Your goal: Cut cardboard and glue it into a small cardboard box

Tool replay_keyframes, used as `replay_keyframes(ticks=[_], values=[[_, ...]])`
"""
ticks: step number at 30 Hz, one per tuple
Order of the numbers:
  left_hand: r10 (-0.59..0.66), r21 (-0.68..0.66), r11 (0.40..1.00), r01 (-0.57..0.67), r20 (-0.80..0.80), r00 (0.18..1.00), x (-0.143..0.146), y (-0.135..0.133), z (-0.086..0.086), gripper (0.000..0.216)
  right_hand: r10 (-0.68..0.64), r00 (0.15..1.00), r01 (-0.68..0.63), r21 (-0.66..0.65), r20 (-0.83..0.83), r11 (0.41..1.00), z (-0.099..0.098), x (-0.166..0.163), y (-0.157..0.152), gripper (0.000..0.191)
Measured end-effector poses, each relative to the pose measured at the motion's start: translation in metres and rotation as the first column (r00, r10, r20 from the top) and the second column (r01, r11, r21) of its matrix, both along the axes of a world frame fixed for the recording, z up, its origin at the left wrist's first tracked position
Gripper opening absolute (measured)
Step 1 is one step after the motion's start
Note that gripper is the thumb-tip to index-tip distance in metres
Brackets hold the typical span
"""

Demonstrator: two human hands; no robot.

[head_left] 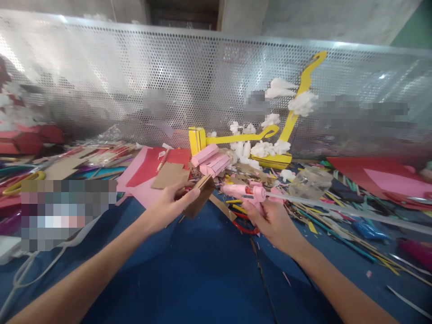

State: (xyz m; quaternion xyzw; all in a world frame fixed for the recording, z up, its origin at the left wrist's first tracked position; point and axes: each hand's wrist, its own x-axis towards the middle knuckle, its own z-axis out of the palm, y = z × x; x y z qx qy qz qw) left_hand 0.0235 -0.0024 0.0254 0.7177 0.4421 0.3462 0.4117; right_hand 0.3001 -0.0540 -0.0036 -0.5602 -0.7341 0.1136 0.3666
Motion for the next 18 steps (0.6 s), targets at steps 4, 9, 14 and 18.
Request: replay_keyframes(ticks=[4,9,14,18], values=[[-0.006,0.000,1.000,0.006,-0.019,1.000,-0.002,0.001,-0.002,0.057,0.005,1.000,-0.005,-0.004,0.013,1.000,0.000,0.000,0.000,0.050],[-0.010,-0.001,1.000,0.010,-0.027,1.000,-0.003,0.003,-0.006,0.062,0.000,0.999,0.000,-0.001,0.035,1.000,0.000,-0.001,0.001,0.050],[-0.011,-0.001,1.000,0.011,-0.010,1.000,-0.001,0.006,-0.009,0.064,-0.011,0.999,0.012,-0.028,0.042,1.000,0.000,-0.001,0.002,0.050],[-0.016,0.009,1.000,0.016,0.037,0.999,0.000,0.010,-0.017,0.064,-0.004,0.999,0.005,-0.013,0.034,1.000,0.001,-0.004,0.006,0.049]])
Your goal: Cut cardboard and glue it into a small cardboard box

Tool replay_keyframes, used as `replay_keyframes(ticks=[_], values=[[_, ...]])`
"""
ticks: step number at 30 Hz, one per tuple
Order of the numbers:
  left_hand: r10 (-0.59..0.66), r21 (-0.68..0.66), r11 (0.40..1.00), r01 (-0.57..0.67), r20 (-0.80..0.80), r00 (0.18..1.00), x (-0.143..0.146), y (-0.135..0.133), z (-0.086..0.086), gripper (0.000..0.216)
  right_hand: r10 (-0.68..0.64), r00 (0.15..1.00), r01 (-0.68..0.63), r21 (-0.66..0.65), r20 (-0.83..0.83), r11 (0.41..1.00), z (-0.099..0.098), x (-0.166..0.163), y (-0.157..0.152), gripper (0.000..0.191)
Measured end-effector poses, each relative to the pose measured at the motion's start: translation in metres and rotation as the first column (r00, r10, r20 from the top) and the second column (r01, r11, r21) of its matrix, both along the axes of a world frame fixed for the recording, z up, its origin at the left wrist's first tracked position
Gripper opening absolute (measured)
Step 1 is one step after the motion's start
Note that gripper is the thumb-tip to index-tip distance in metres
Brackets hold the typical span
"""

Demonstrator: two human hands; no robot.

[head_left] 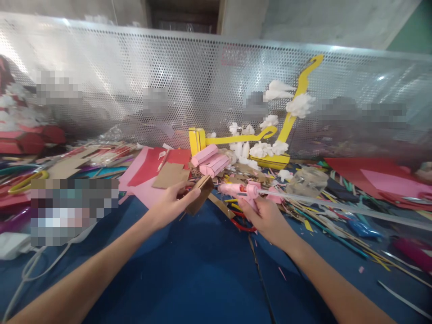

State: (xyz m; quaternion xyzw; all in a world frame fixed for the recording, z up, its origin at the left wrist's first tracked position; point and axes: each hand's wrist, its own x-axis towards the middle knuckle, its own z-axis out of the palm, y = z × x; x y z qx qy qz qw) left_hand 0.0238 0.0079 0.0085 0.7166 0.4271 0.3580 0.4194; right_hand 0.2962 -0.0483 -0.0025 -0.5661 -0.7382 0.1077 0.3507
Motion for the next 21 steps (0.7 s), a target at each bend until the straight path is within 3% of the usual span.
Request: replay_keyframes(ticks=[3,7,11,16,21], values=[[0.058,0.006,0.998,-0.059,0.068,0.996,0.002,0.007,-0.006,0.061,0.013,0.999,-0.012,0.016,-0.050,1.000,0.006,-0.007,0.009,0.047],[0.227,-0.019,0.974,-0.227,0.149,0.962,0.009,0.027,-0.008,0.058,0.062,0.983,-0.061,0.008,-0.176,0.998,0.019,-0.023,0.030,0.050],[0.286,-0.016,0.957,-0.288,0.190,0.939,0.017,0.047,-0.009,0.061,0.041,0.978,-0.034,0.041,-0.205,0.999,0.022,-0.041,0.051,0.056],[0.265,0.016,0.962,-0.272,0.186,0.946,0.012,0.040,-0.013,0.060,-0.021,0.981,0.038,0.085,-0.195,0.996,0.007,-0.047,0.051,0.057],[0.211,0.059,0.974,-0.221,0.135,0.968,0.001,0.029,-0.010,0.058,-0.035,0.990,0.055,0.145,-0.137,0.988,0.001,-0.034,0.041,0.045]])
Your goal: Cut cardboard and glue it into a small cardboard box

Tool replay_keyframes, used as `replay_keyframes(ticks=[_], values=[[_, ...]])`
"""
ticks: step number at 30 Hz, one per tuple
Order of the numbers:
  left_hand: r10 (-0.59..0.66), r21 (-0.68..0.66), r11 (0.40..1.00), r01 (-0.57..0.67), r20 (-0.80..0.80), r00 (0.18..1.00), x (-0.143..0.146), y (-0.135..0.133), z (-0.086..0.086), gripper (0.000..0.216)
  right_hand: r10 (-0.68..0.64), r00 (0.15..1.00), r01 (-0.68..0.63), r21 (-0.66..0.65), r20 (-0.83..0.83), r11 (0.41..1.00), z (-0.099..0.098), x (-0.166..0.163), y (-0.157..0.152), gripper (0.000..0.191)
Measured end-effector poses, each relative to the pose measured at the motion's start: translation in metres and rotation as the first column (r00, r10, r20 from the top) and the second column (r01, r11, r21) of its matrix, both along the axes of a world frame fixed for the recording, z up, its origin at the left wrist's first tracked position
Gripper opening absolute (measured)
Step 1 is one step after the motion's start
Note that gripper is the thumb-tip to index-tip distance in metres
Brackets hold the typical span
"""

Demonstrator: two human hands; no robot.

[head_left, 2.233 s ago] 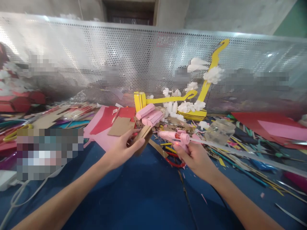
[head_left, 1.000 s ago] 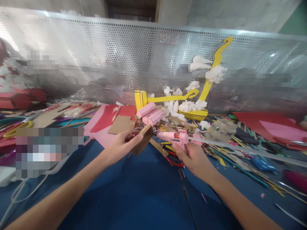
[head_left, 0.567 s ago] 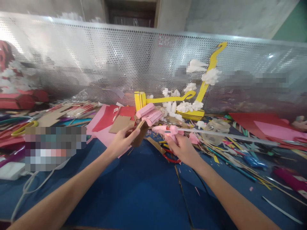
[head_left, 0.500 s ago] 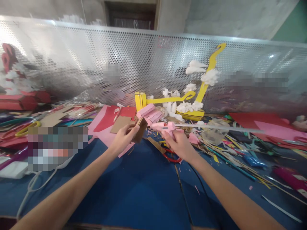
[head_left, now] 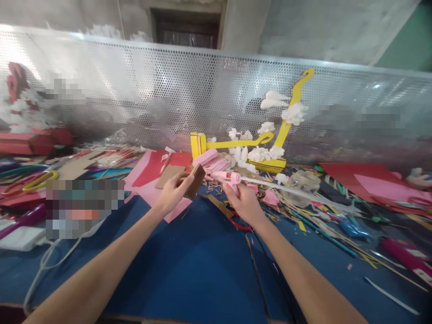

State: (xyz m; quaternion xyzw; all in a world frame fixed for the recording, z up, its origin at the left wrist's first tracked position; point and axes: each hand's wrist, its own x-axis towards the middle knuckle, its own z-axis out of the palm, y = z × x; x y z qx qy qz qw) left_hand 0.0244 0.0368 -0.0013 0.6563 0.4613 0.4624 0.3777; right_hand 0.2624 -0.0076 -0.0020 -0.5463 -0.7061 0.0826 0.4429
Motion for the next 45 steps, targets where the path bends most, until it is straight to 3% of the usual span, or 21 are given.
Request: replay_keyframes(ticks=[7,20,45], values=[[-0.013,0.004,1.000,0.013,-0.120,0.993,-0.002,-0.001,0.008,0.058,0.010,0.997,-0.014,0.047,0.079,0.999,0.001,0.000,-0.002,0.036],[-0.067,-0.014,0.998,0.066,-0.099,0.993,0.001,-0.005,0.012,0.053,-0.022,0.987,0.011,0.068,0.158,0.998,-0.003,0.002,0.003,0.034],[-0.070,-0.013,0.998,0.069,-0.102,0.992,-0.001,-0.005,0.012,0.056,-0.024,0.989,0.018,0.038,0.149,0.999,0.003,0.004,0.001,0.030]])
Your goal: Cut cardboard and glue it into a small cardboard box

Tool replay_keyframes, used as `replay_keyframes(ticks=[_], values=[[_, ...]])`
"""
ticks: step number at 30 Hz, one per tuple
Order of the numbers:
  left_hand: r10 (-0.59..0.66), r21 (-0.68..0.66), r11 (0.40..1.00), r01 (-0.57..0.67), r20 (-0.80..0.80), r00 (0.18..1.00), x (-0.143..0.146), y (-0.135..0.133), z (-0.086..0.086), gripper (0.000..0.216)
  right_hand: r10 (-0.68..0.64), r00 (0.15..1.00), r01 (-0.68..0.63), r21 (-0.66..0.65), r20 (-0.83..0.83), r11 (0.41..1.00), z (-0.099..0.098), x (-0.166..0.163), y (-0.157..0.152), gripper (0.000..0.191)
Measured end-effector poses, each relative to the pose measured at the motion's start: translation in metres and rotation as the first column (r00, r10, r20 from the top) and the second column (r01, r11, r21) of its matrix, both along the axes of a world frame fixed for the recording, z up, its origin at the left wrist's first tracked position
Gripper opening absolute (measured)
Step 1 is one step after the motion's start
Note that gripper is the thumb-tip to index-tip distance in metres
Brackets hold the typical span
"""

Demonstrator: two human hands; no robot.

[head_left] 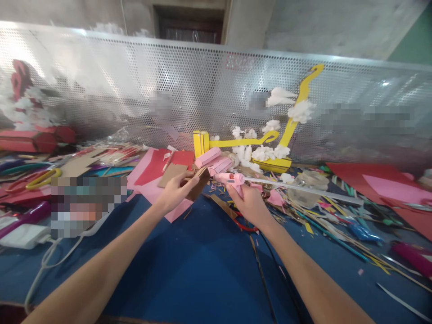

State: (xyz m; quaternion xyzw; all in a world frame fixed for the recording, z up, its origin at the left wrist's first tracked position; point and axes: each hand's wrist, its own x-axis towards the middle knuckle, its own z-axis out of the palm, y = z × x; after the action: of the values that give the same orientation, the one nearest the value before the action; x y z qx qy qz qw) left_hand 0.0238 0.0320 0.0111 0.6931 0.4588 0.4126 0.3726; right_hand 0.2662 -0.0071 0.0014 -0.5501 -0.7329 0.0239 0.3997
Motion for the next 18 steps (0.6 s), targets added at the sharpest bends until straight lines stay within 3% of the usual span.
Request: replay_keyframes(ticks=[18], values=[[-0.004,0.006,1.000,0.004,-0.030,1.000,-0.0030,0.0046,-0.0045,0.059,0.049,0.999,-0.049,-0.023,-0.017,0.999,0.0013,0.0050,0.0009,0.030]])
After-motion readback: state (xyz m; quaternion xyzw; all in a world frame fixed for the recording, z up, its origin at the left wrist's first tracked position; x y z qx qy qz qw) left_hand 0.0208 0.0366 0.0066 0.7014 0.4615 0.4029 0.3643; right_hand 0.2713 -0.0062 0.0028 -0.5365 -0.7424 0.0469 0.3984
